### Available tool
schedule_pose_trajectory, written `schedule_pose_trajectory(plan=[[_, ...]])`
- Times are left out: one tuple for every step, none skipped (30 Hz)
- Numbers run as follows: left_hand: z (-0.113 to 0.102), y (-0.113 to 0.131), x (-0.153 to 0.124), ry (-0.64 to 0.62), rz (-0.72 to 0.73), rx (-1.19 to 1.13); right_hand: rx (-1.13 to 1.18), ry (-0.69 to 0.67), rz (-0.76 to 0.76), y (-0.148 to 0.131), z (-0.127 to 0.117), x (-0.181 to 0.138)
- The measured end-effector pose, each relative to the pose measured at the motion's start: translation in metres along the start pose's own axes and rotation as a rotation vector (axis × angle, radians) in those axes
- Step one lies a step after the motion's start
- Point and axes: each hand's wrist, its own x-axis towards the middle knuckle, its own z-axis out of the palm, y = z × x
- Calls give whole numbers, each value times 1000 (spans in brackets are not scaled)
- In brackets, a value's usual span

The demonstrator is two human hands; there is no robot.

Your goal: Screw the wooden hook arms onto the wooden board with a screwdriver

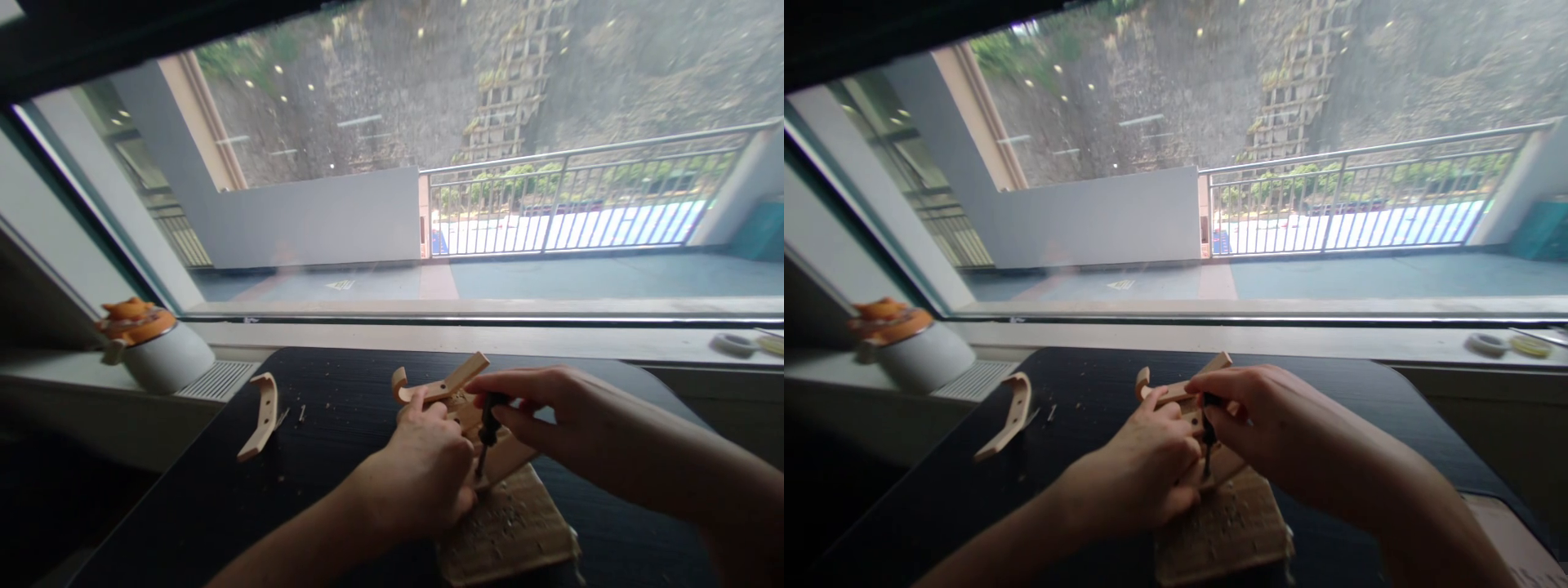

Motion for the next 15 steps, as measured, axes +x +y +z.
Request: schedule_pose_trajectory(plan=[[0,0,0,6,2,-2,3,-6,3,1,0,0],[0,0,-1,8,1,-4,5,-9,9,1,0,0],[0,0,-1,7,-2,-7,7,-8,15,1,0,0],[-1,0,-1,2,-6,-11,10,-7,19,1,0,0],[-1,-1,-1,-6,-10,-13,11,-6,20,1,0,1],[-2,-1,0,-16,-13,-13,11,-3,19,0,1,2],[-3,0,0,-23,-14,-12,10,-3,16,0,1,2],[-4,0,0,-25,-15,-11,6,-3,13,0,1,3],[-5,0,1,-27,-14,-12,3,-3,9,-1,2,3],[-6,1,1,-31,-15,-12,0,0,6,-1,2,3],[-6,2,1,-37,-18,-13,-3,4,4,-1,3,4],[-7,2,2,-45,-22,-13,-7,11,4,-1,3,4],[-7,3,2,-54,-26,-13,-12,22,7,-1,3,4],[-7,4,2,-62,-29,-12,-18,35,10,-1,3,4],[-7,4,2,-66,-32,-10,-26,47,14,-2,3,4]])
